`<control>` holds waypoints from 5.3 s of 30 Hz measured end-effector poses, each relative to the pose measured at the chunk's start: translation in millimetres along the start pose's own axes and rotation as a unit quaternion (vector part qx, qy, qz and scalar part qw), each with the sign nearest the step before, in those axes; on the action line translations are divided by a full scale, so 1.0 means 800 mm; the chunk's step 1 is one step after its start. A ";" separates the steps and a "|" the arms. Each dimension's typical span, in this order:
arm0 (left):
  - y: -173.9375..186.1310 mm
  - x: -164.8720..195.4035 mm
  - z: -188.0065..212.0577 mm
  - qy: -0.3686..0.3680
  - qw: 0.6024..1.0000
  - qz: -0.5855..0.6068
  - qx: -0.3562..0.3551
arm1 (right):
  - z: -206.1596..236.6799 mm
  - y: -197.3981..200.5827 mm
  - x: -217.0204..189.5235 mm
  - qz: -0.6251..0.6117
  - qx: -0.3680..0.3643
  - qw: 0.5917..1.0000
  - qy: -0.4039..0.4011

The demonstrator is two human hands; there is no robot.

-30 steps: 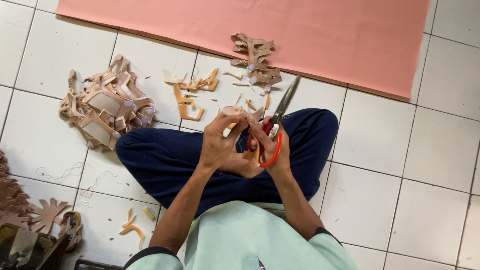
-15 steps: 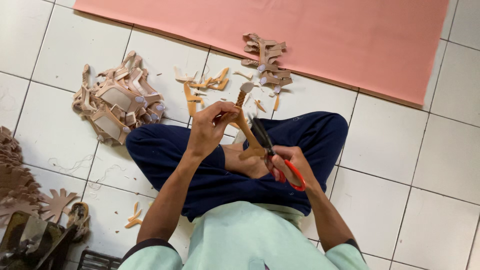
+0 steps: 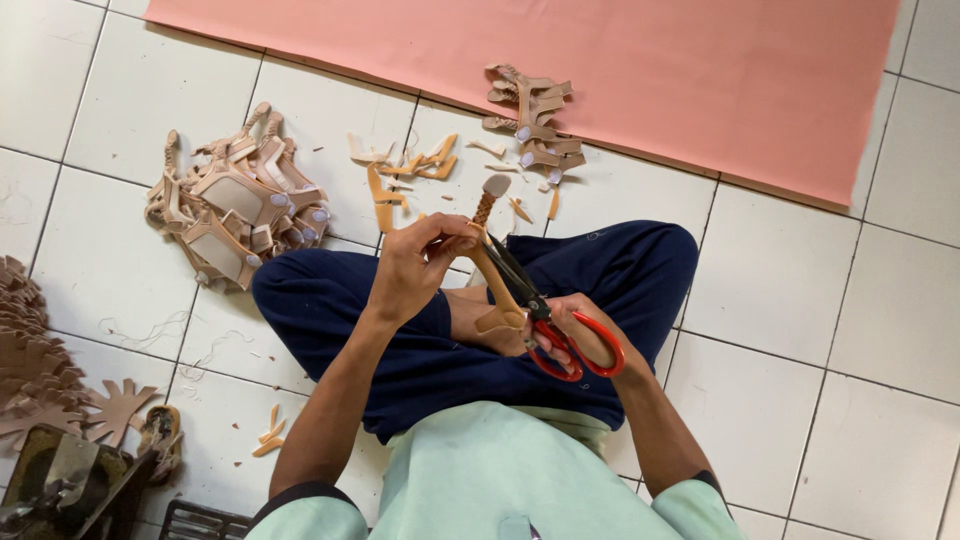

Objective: The person sits on the workshop floor with a pile of shoe upper components and uses red-handled scissors to trim excess material from the edges of each piece. They pick up one component at a time, cut off small scraps, drop the trimmings aside, and place the finished piece on a growing pile.

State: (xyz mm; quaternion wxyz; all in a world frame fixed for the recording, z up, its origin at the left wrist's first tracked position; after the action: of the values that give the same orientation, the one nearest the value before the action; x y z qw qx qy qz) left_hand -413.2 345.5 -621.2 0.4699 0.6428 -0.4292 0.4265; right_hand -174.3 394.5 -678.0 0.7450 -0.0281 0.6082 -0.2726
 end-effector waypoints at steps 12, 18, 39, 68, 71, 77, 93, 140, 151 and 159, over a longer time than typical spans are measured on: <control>-0.011 -0.059 0.005 0.060 0.993 0.055 0.091 | -0.020 -0.002 -0.010 0.131 0.206 0.962 0.126; -0.032 -0.102 0.024 0.090 0.954 0.140 0.250 | -0.044 0.000 -0.029 0.386 0.373 0.814 0.221; -0.128 -0.196 -0.201 0.150 0.953 -0.259 0.040 | 0.029 0.050 0.033 0.014 0.449 0.885 0.126; 0.053 -0.179 -0.018 0.046 0.933 -0.351 0.066 | -0.116 0.064 0.058 -0.013 0.312 0.947 0.077; 0.163 -0.156 0.015 0.051 0.882 -0.415 0.219 | -0.124 0.048 0.062 -0.005 0.304 0.951 0.054; 0.332 -0.160 0.112 0.296 0.777 -0.382 0.404 | -0.132 0.024 0.062 -0.027 0.287 0.956 0.045; 0.326 -0.167 0.126 0.218 0.827 -0.344 0.388 | -0.161 -0.014 0.067 0.000 0.256 0.967 0.009; -0.128 -0.169 0.041 0.120 0.944 -0.109 -0.288 | -0.068 0.083 -0.053 0.037 0.293 0.933 0.204; -0.021 -0.112 -0.015 0.167 0.878 0.423 0.147 | -0.047 0.034 0.039 0.051 0.265 0.959 0.081; -0.024 -0.043 -0.002 0.124 0.867 0.456 0.161 | -0.034 -0.023 0.013 0.076 0.136 0.982 0.103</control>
State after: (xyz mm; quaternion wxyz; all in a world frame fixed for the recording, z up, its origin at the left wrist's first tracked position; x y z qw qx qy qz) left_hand -404.3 355.9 -658.0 0.1627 0.3843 -0.5377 0.7326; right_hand -205.4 381.9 -687.4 0.6939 0.1480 0.6392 -0.2968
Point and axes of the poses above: each hand's wrist, its own z-axis away from the middle knuckle, its own y-axis out of the back of the hand, x = y × z, the point moved 5 cm from there along -z, towards the middle knuckle, and after that the axes turned 6 degrees about -x, right-handed, at the moved point
